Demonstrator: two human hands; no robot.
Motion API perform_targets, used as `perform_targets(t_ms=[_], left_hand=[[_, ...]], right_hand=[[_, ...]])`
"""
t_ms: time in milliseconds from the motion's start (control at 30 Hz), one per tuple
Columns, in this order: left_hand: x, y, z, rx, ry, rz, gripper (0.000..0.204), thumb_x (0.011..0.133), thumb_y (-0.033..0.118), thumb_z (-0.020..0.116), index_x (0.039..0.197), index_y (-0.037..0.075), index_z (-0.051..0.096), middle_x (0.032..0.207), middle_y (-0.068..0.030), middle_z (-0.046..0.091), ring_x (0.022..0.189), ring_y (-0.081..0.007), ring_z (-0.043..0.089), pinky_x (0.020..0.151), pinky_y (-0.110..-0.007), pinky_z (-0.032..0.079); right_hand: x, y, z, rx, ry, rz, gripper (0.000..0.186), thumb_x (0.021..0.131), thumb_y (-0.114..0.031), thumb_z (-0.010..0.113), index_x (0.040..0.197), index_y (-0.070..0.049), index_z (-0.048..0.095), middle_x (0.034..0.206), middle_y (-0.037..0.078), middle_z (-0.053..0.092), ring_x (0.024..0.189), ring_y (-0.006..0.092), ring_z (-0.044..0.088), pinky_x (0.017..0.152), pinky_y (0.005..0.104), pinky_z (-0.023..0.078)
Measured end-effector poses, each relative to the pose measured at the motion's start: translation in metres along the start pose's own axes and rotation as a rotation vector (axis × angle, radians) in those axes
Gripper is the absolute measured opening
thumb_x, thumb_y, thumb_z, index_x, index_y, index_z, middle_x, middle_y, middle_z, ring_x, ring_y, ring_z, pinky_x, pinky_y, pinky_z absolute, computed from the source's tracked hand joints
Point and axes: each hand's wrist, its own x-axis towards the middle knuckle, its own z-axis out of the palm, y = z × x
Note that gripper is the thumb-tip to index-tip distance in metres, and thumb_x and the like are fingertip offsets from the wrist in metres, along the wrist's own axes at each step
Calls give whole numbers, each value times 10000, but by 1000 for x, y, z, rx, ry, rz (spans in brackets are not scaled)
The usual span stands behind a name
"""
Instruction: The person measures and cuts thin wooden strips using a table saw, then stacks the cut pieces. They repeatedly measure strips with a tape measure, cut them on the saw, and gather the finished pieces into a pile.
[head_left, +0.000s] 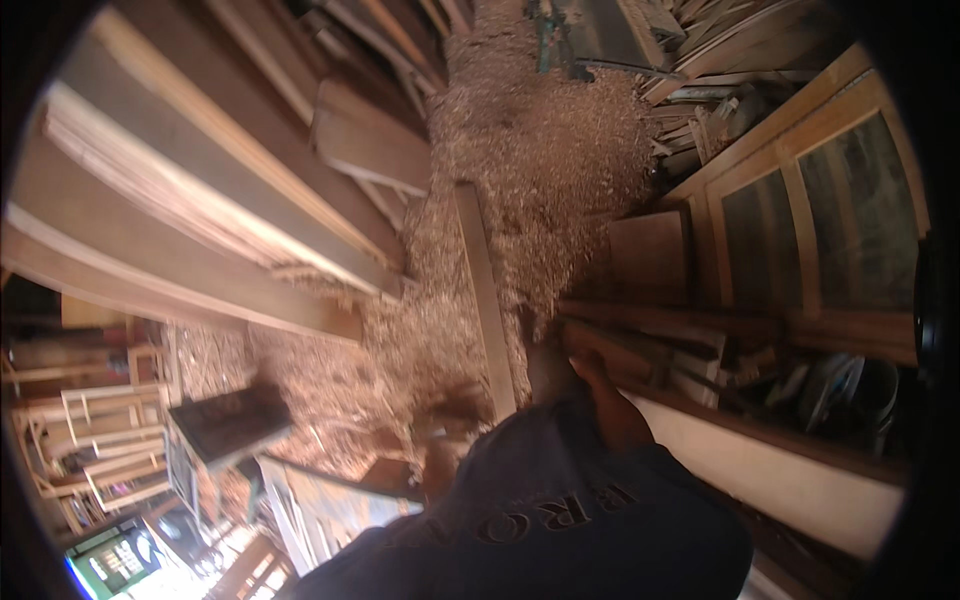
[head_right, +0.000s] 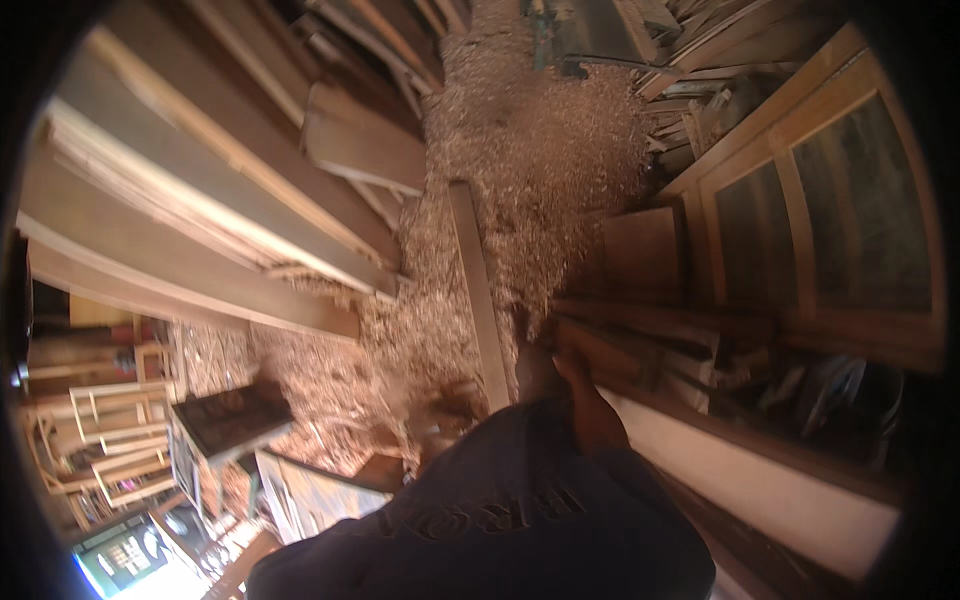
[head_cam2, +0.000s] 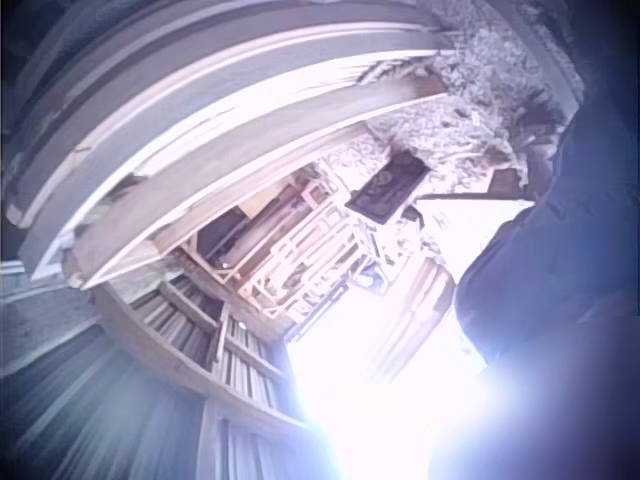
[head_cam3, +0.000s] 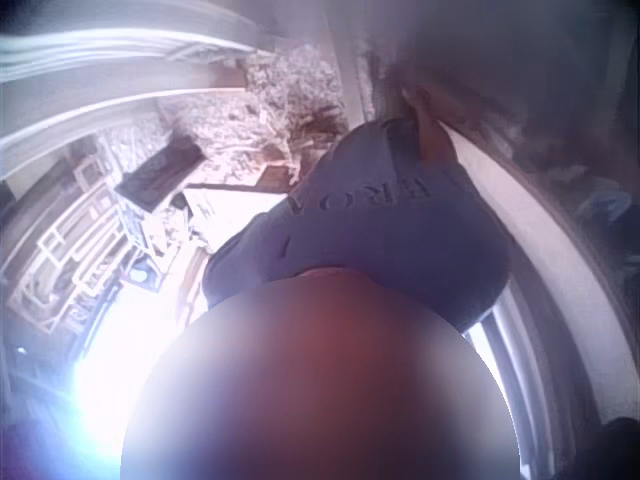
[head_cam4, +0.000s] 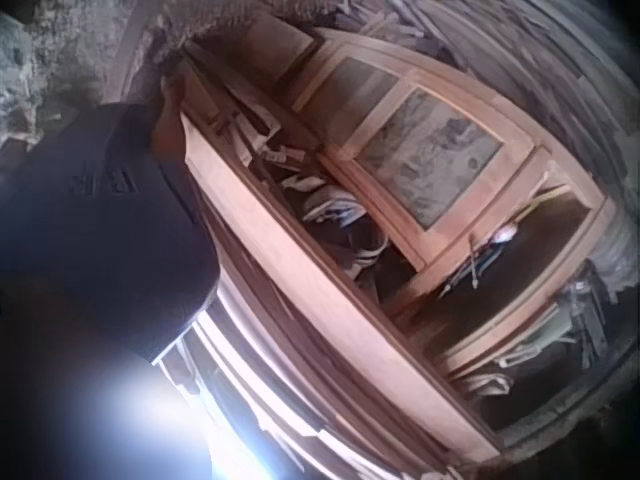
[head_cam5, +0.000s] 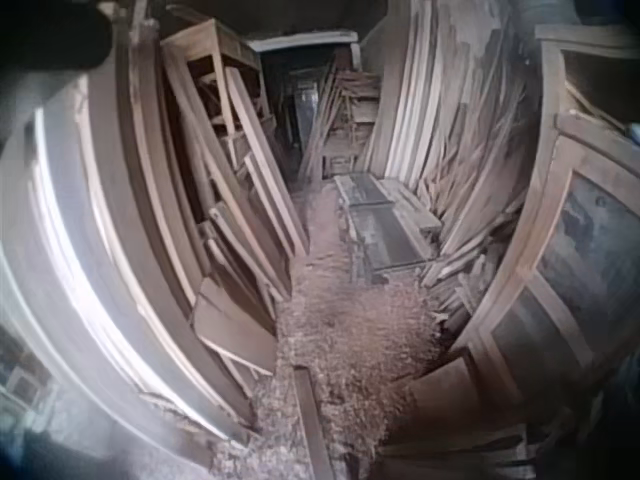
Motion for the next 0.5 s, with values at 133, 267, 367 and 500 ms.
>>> perform_targets(t_ms=[133, 267, 367, 500], left_hand=[[20, 46, -88, -186, 30, -107, 390, 896, 407, 617, 1178, 142, 660, 1088, -124, 700, 879, -294, 668, 752, -375, 526], [95, 139, -180, -245, 192, 114, 351, 907, 333, 633, 1181, 114, 642, 1086, -107, 701, 818, -277, 677, 729, -371, 532], [165, 228, -281, -1259, 345, 7, 214, 924, 235, 614, 1100, 114, 601, 944, -46, 664, 737, -245, 654, 647, -399, 529], [227, 304, -414, -1300, 601, 261, 176, 934, 294, 557, 922, 119, 577, 724, -18, 555, 544, -189, 529, 447, -361, 426]], right_hand=[[44, 17, -50, 484, -139, 98, 456, 845, -331, 638, 1213, -61, 651, 1198, 194, 649, 1040, 362, 644, 850, 449, 523], [91, -16, -115, 247, -207, 30, 439, 844, -355, 650, 1175, -68, 670, 1140, 165, 674, 1010, 319, 655, 828, 433, 526], [126, -52, -169, 241, -174, -21, 428, 843, -374, 659, 1147, -74, 684, 1097, 144, 692, 988, 287, 664, 811, 421, 527], [156, -91, -228, 364, 35, -45, 426, 838, -404, 669, 1120, -87, 698, 1057, 120, 710, 961, 254, 672, 793, 413, 530]])
